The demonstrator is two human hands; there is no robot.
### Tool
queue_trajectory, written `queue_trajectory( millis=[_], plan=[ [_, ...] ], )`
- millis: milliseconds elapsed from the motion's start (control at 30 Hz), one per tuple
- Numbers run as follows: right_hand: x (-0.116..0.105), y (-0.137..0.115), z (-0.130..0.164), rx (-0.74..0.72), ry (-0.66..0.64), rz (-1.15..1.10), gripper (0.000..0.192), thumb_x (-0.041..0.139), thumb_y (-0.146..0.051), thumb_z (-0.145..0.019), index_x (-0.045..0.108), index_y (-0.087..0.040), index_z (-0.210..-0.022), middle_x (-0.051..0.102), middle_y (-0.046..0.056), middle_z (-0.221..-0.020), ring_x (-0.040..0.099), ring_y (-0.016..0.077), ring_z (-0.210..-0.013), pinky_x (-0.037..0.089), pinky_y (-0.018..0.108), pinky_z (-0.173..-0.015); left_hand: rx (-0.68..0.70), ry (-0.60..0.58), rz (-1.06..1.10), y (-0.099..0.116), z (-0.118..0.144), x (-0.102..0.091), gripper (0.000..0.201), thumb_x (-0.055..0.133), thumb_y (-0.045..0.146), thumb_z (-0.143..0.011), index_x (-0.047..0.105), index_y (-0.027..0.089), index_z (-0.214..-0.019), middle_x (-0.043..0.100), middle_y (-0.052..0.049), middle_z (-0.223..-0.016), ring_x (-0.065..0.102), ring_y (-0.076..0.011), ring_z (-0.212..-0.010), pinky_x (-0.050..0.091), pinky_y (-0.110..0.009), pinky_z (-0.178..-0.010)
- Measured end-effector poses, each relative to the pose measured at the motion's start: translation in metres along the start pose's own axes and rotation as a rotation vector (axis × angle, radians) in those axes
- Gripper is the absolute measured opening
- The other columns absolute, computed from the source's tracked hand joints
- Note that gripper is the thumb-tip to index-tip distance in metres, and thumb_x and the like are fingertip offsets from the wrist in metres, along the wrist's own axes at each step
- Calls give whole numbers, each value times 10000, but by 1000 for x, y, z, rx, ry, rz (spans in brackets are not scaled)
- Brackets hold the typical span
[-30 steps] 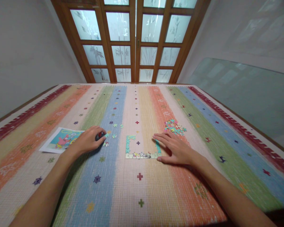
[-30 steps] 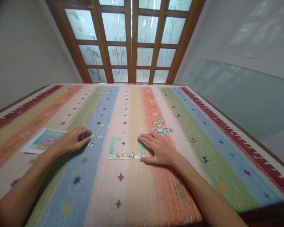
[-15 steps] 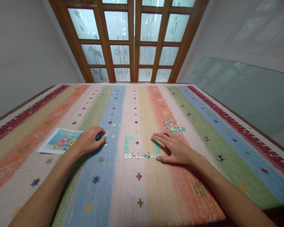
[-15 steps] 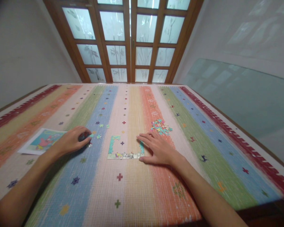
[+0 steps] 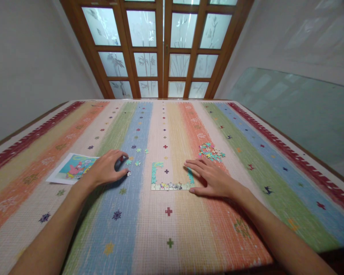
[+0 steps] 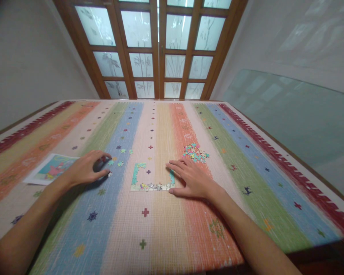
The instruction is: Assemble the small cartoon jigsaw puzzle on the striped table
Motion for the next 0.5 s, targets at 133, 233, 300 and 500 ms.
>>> queue_trajectory(
  millis=[133,233,300,500],
  plan=[
    [0,1,0,-4,2,-4,751,668,-596,-902,495,-190,-1510,559,136,-1513,510,364,-1315,409,584,-1128,5,3,-19,0,0,0,473,572,528,-783,649,175,-1088,671,-110,-999,628,-333,-980,494,-487,-917],
    [0,0,0,-8,0,-8,751,663,-601,-907,491,-195,-1515,557,136,-1516,508,364,-1318,393,590,-1141,14,16,-33,-1,0,0,443,558,542,-807,654,186,-1054,669,-115,-1046,620,-334,-1021,488,-492,-952],
    [0,0,0,-8,-2,-12,753,658,-604,-909,482,-206,-1523,558,132,-1516,513,359,-1315,392,589,-1142,22,24,-42,-2,1,1,415,556,548,-821,661,200,-1021,665,-110,-1070,616,-327,-1038,484,-485,-972],
    [0,1,0,14,-16,-12,755,665,-598,-901,482,-228,-1533,557,125,-1517,507,367,-1322,390,595,-1141,28,44,-40,-5,1,2,352,568,515,-851,681,214,-994,660,-94,-1063,610,-309,-1044,477,-460,-988]
  ],
)
Point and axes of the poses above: each hand's wrist, its own z-axis away from the middle knuckle, its own x-axis out of the palm, y = z × x, the point moved 10 cm from there along -z, towards the middle knuckle
